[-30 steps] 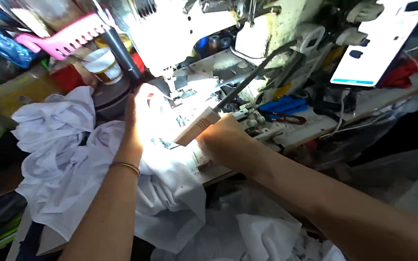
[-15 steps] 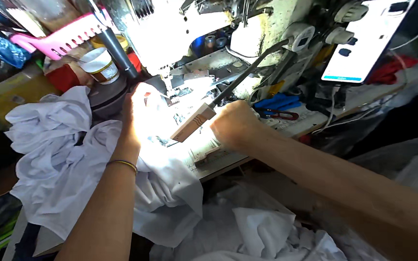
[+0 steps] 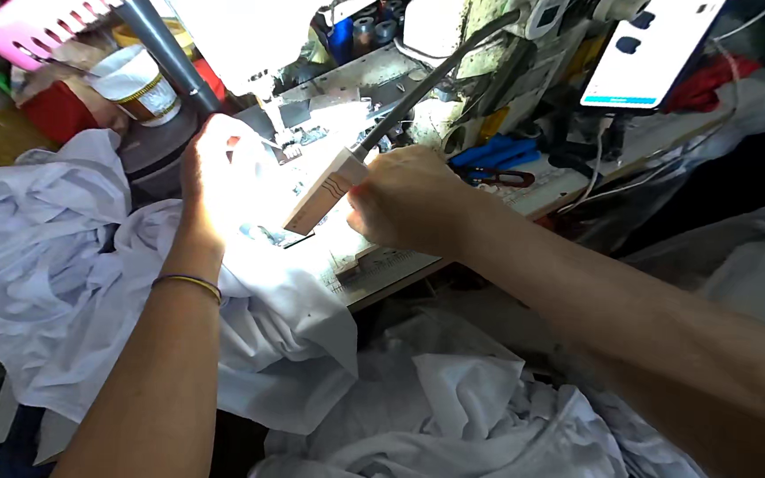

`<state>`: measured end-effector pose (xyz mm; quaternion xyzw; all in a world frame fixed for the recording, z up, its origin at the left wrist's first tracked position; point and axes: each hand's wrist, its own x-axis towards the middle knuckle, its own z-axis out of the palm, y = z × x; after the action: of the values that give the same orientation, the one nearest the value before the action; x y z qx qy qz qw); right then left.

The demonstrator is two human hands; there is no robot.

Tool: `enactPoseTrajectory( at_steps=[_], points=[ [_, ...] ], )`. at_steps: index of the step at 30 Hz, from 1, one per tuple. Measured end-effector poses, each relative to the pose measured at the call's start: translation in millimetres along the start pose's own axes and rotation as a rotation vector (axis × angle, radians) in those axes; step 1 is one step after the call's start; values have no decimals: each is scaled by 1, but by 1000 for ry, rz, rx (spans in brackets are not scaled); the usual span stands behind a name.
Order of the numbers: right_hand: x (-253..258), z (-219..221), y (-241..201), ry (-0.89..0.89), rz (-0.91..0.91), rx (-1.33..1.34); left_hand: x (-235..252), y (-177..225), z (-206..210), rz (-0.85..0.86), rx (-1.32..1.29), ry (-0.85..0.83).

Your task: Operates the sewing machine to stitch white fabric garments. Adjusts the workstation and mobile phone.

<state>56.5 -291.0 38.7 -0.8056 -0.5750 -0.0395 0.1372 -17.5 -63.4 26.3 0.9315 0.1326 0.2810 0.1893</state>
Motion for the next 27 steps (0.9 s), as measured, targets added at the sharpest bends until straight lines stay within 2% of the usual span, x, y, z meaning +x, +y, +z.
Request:
enactPoseTrajectory(
  at_steps=[4, 5, 7, 8, 9, 12, 13, 16, 18, 20, 23, 27],
  points=[
    [11, 6, -8, -253, 45, -8, -2, 15, -7, -28, 49, -46],
    [11, 7, -8, -269, 46, -7, -1, 15, -8, -37, 56, -54],
    [8, 8, -2, -211, 24, 0, 6, -10, 2, 71, 72, 2],
    [6, 8, 2, -185, 25, 2, 16, -43, 18, 204, 87, 115],
    [3, 6, 6, -161, 37, 2, 27, -66, 29, 281, 54, 155],
    [-2, 2, 20, -22, 51, -18, 36, -83, 34, 268, -43, 117],
    [-3, 0, 23, 9, 56, -45, 33, -83, 36, 266, -59, 135],
    [1, -5, 16, -50, 142, -174, 23, -67, 32, 255, 0, 178],
    [5, -1, 6, -91, 175, -222, 7, -20, 9, 106, 28, 41],
    [8, 10, 2, -83, 152, -255, 1, 5, -3, 8, 19, -28],
    [11, 7, 1, -120, 167, -211, 1, 3, 0, 10, -6, -1],
    [14, -20, 4, -263, 279, -141, 1, 3, 0, 0, -15, 6]
  ],
)
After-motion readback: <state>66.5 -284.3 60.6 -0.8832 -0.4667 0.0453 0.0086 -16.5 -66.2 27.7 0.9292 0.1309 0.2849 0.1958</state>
